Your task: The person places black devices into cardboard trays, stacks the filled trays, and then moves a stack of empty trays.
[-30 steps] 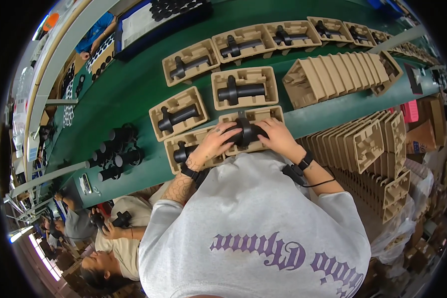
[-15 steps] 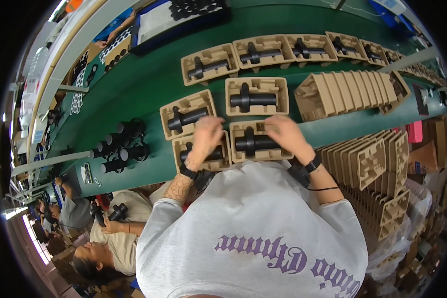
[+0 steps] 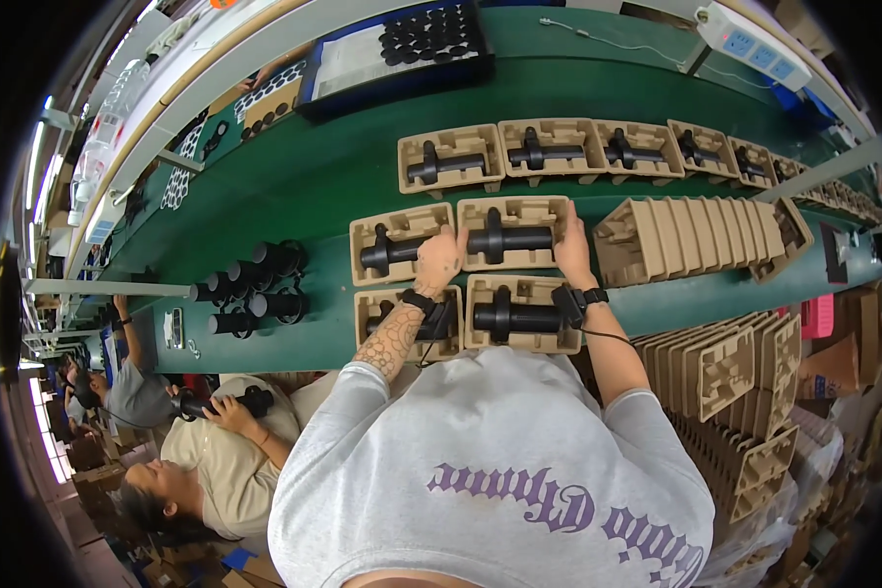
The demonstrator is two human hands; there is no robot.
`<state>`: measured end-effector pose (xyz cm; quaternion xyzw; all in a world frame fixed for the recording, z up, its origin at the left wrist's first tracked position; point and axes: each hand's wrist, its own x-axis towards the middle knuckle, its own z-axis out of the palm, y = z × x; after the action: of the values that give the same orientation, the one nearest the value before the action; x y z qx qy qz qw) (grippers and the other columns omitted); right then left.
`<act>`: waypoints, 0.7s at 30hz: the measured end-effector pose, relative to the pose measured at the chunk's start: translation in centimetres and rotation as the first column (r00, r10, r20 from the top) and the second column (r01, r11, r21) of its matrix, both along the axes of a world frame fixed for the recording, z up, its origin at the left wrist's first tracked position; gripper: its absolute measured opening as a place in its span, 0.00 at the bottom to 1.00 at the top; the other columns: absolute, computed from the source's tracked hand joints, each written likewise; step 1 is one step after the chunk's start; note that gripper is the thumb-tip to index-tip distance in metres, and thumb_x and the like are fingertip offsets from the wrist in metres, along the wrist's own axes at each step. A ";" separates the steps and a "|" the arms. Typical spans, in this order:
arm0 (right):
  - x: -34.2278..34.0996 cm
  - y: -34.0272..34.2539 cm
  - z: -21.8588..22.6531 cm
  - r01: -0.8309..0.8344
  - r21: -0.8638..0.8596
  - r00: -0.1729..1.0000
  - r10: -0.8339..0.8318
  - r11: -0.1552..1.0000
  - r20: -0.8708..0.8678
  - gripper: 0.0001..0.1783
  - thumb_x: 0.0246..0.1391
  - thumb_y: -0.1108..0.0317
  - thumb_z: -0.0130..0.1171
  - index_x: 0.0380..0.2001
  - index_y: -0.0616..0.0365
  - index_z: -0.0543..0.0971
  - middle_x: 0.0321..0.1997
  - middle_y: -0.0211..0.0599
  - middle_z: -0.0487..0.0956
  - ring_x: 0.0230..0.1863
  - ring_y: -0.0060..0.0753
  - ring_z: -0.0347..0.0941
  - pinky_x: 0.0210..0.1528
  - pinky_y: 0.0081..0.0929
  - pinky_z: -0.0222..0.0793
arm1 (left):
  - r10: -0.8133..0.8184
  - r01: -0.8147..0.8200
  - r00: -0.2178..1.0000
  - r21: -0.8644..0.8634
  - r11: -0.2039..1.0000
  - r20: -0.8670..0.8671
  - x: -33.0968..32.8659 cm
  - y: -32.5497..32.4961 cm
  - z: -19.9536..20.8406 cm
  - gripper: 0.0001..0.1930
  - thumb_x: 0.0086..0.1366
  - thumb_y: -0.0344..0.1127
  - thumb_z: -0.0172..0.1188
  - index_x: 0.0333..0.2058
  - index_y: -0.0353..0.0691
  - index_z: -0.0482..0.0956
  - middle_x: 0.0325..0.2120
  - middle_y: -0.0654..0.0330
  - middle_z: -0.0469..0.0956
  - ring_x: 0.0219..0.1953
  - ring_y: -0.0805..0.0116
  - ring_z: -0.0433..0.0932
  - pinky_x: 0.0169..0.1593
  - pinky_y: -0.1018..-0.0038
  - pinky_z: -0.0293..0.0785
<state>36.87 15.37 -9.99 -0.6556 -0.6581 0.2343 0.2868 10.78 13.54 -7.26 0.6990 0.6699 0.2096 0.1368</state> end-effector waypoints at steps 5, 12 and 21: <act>-0.5 0.5 -0.4 -0.007 0.016 1.000 0.007 1.000 0.010 0.43 0.45 0.88 0.43 0.65 0.53 0.46 0.56 0.52 0.62 0.41 0.54 0.67 0.36 0.36 0.66 | 0.010 -0.012 1.000 -0.083 0.996 -0.020 0.3 0.4 -0.2 0.19 0.62 0.44 0.48 0.25 0.29 0.69 0.15 0.43 0.73 0.19 0.46 0.75 0.25 0.59 0.72; -0.9 -1.4 5.2 0.009 -0.198 0.627 -0.160 0.980 -0.763 0.28 0.59 0.65 0.46 0.62 0.58 0.56 0.56 0.45 0.67 0.52 0.37 0.69 0.50 0.32 0.67 | -0.038 0.033 0.996 -0.064 0.997 -0.076 -5.0 0.3 6.3 0.14 0.56 0.42 0.54 0.27 0.33 0.73 0.23 0.44 0.76 0.29 0.45 0.76 0.34 0.57 0.71; 3.2 -7.1 8.9 0.111 -0.223 0.516 -0.248 0.968 -0.820 0.21 0.60 0.61 0.45 0.51 0.63 0.70 0.45 0.42 0.75 0.48 0.34 0.72 0.50 0.27 0.67 | 0.078 -0.075 0.982 0.026 0.997 -0.174 -21.4 10.8 15.8 0.15 0.57 0.41 0.53 0.29 0.31 0.71 0.27 0.38 0.74 0.32 0.40 0.73 0.36 0.54 0.70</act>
<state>40.07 8.28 -1.08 -0.5447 -0.3485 0.5359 0.5429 -10.60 24.32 8.56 0.6896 0.7036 0.1593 0.0625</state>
